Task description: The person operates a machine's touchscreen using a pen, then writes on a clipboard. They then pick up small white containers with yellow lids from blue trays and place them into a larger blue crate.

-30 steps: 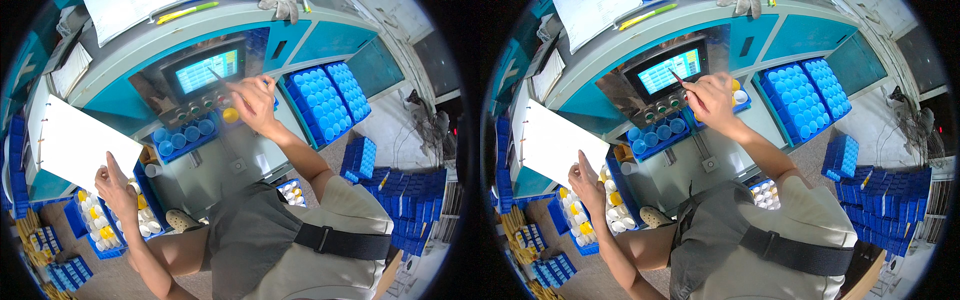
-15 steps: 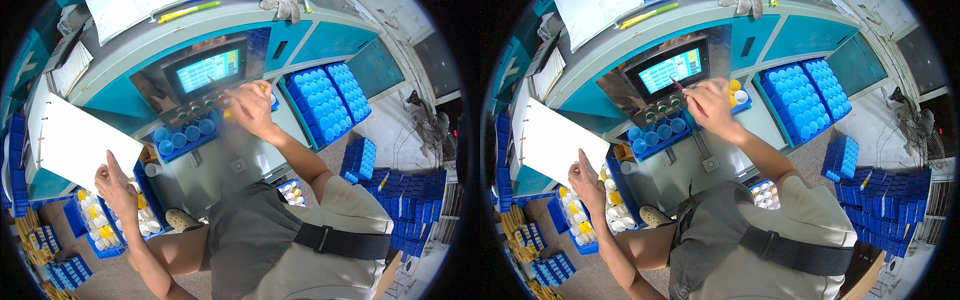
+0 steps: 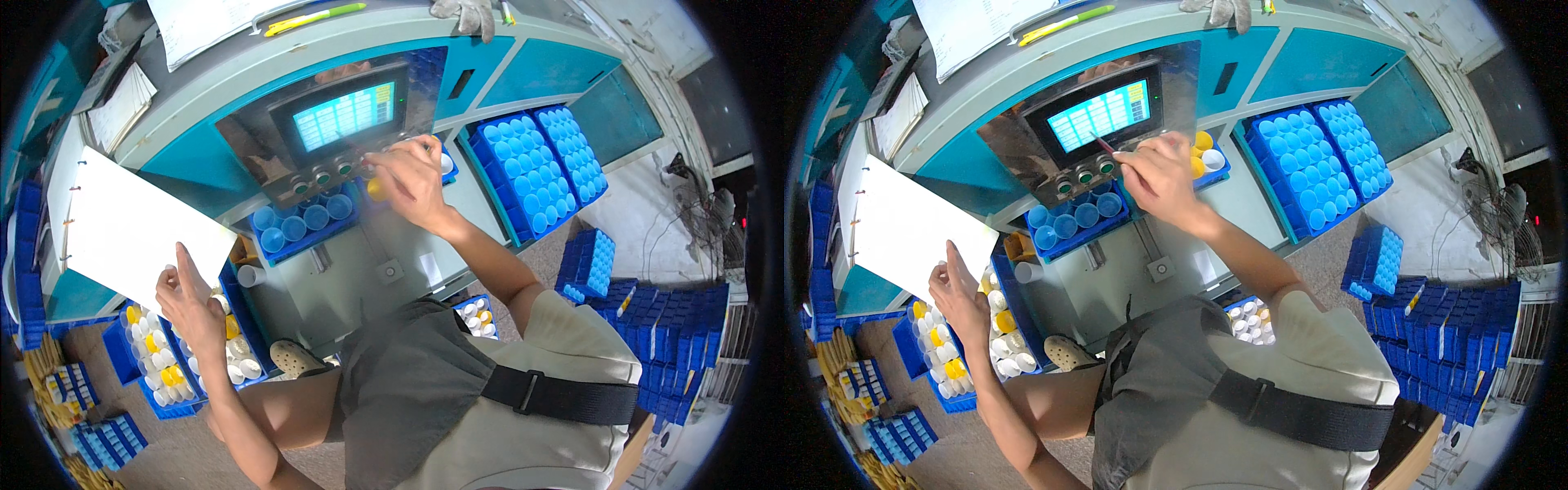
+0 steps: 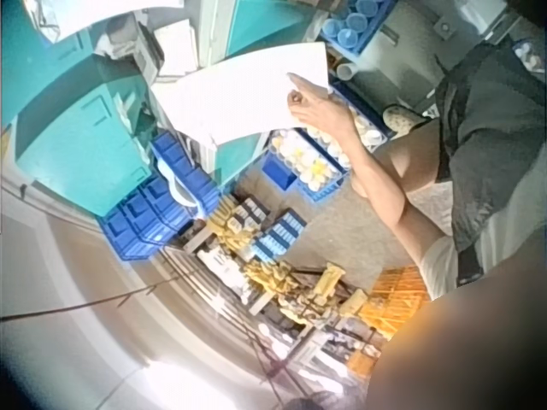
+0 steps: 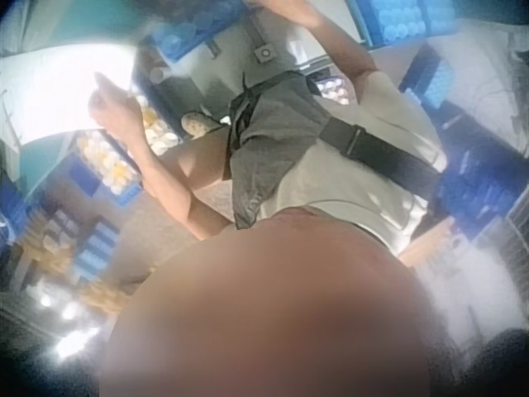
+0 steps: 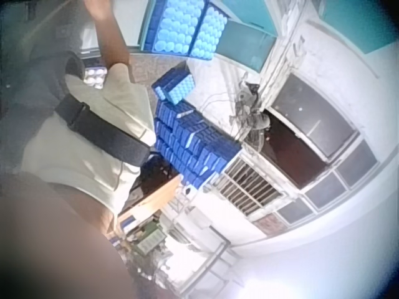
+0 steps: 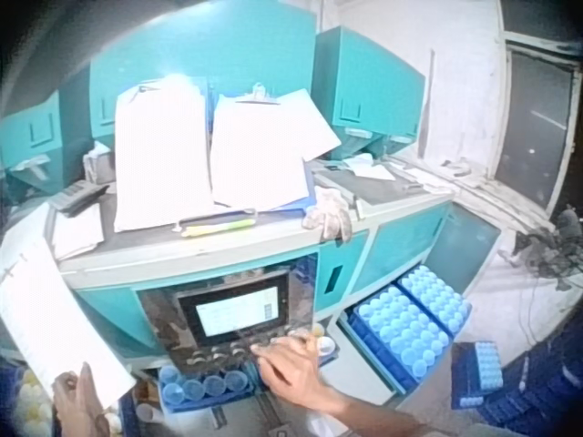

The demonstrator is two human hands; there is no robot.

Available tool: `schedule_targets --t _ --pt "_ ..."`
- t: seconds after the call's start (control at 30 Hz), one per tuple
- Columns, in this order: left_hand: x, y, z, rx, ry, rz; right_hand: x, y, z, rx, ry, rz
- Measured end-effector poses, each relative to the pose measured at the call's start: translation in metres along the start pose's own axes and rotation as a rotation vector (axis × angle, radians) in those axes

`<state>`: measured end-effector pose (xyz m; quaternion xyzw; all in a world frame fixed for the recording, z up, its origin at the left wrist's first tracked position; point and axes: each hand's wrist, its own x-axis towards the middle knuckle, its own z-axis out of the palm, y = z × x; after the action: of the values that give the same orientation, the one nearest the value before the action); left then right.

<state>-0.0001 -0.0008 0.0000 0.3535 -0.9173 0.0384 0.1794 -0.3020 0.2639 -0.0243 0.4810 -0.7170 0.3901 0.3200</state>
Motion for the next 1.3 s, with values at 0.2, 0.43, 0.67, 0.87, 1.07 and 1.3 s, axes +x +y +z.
schedule_targets --t 0.2,0.43,0.67,0.87,1.07,1.3 --pt "0.0 0.002 -0.006 -0.006 0.005 0.024 0.013 -0.014 0.017 0.043 -0.04 -0.038" --pt "0.0 0.001 -0.009 -0.128 0.044 0.032 0.016 -0.023 0.008 0.106 -0.05 -0.026" --pt "0.002 0.003 -0.012 -0.038 0.025 0.035 0.012 -0.023 0.007 0.064 -0.077 0.021" --pt "0.001 0.003 -0.012 -0.066 -0.001 0.022 0.009 -0.02 0.002 0.064 -0.092 0.058" --pt "0.002 0.001 -0.009 -0.121 0.012 0.039 0.011 -0.009 -0.008 -0.034 0.011 0.071" --pt "0.001 0.003 -0.005 0.0 0.029 0.042 0.017 -0.001 -0.017 -0.08 0.068 0.079"
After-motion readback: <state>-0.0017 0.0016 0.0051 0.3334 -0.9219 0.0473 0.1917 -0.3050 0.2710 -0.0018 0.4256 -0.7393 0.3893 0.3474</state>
